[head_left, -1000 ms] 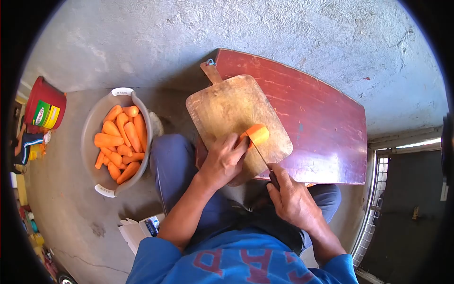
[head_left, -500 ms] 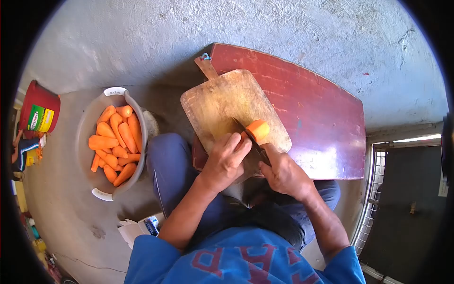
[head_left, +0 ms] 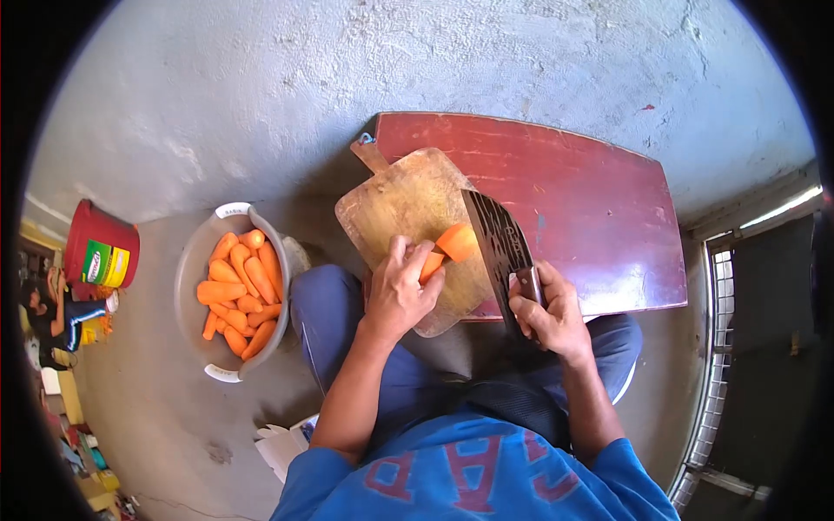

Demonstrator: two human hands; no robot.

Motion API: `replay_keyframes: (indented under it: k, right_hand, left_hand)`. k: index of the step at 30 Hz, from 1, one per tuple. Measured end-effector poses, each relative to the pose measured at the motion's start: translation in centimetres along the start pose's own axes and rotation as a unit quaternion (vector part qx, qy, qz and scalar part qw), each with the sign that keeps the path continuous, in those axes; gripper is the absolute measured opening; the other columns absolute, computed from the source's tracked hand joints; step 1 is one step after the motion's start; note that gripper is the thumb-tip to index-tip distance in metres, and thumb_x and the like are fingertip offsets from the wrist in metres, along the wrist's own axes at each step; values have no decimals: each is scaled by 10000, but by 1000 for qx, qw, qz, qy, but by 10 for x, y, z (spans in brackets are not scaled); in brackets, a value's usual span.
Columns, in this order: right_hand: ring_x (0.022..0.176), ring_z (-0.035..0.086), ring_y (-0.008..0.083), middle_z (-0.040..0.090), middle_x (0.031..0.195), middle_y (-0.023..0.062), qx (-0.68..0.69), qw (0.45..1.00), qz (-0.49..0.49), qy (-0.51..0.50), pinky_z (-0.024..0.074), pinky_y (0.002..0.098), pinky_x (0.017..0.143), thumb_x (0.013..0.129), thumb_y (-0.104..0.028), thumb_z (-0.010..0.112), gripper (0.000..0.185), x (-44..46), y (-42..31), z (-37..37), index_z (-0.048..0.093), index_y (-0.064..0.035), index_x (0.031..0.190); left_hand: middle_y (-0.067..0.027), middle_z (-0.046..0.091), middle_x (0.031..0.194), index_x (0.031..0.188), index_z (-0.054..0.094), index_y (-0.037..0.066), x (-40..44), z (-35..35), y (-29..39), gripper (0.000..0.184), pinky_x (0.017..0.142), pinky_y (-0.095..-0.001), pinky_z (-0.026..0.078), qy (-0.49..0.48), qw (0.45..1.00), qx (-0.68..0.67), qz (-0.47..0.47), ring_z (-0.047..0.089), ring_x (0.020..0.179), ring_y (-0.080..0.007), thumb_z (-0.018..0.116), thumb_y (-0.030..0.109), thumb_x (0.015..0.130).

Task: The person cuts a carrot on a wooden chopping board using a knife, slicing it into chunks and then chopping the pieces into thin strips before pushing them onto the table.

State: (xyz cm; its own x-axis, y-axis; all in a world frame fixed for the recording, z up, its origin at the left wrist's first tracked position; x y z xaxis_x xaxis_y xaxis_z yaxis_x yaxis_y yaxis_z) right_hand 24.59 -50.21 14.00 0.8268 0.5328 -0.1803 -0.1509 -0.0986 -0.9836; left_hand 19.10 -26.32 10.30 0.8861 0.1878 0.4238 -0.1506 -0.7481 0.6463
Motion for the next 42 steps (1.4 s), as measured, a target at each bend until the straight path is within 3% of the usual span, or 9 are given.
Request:
replay_keyframes:
  k: [12,18,23,32,35,37,38,39,42]
  right_hand:
    - [657,590,71,645,843,-15,-99,994,16,49,481,287,591,1015,-17,762,172,-19,33,-34,672,-20,1161]
    - [683,608,93,656,898,15,-123,992,7,29,494,314,606,1032,-55,796,301,-13,41,-30,699,10,1309]
    - [656,610,96,642,881,20,41,995,-22,92,512,291,597,1058,-12,740,243,-3,55,-47,653,-10,1284]
    - [776,683,239,661,891,126,446,894,-30,30,587,346,738,1031,-124,742,177,23,105,-92,619,-26,1110]
    - [805,654,256,646,883,116,487,872,-34,27,574,350,817,1053,-187,753,214,31,134,-108,617,-28,1097]
    - [790,634,250,633,874,109,504,862,-32,38,577,354,805,1065,-172,745,201,26,146,-112,617,-25,1115]
    - [785,628,247,626,869,106,504,862,-33,46,578,355,799,1069,-164,741,195,24,152,-116,618,-24,1126]
    - [780,621,244,619,864,102,502,862,-33,51,579,357,794,1073,-156,737,189,24,154,-118,619,-23,1137]
    - [765,620,237,602,846,91,473,879,-43,41,595,375,780,1092,-169,744,187,28,150,-119,608,-50,1139]
  left_hand:
    - [-203,668,1275,1542,674,34,8,26,3,714,964,-544,598,-53,993,106,-15,725,1119,-433,913,420,990]
    - [-192,663,1340,1593,644,89,17,34,-4,827,1099,-622,492,-68,989,128,1,647,1283,-431,895,567,968]
    - [-216,632,1580,1618,656,102,30,6,-25,1062,1260,-702,346,-40,996,21,-71,542,1559,-429,820,862,894]
    - [-269,653,1562,1585,685,77,82,-8,-155,792,1254,-623,416,31,967,156,-199,616,1484,-393,656,716,1118]
    - [-273,711,1515,1473,750,-5,71,-13,-214,696,1185,-494,540,136,957,-30,-256,703,1375,-406,668,609,1157]
    - [-215,717,1571,1531,693,-33,37,-2,-214,707,1203,-506,558,194,799,-423,-380,718,1390,-355,649,579,1180]
    - [-193,713,1589,1556,670,-35,23,18,-220,710,1203,-504,567,167,648,-615,-418,722,1390,-338,647,570,1185]
    - [-182,715,1581,1611,623,-26,10,19,-214,724,1194,-500,581,182,622,-597,-474,717,1402,-325,633,563,1191]
    - [-181,708,1584,1617,620,-36,8,36,-227,743,1192,-490,578,185,723,-510,-428,715,1398,-317,639,569,1186]
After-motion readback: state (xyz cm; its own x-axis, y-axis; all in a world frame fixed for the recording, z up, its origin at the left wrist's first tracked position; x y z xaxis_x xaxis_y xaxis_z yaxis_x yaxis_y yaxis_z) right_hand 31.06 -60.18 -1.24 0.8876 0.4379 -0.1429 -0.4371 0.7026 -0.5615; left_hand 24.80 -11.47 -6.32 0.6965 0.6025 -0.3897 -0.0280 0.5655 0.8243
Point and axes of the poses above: each hand's wrist, its own x-axis towards the middle knuckle, its own z-axis out of the palm, y = z × x, the point moved 8 cm from there along x, towards the middle knuckle
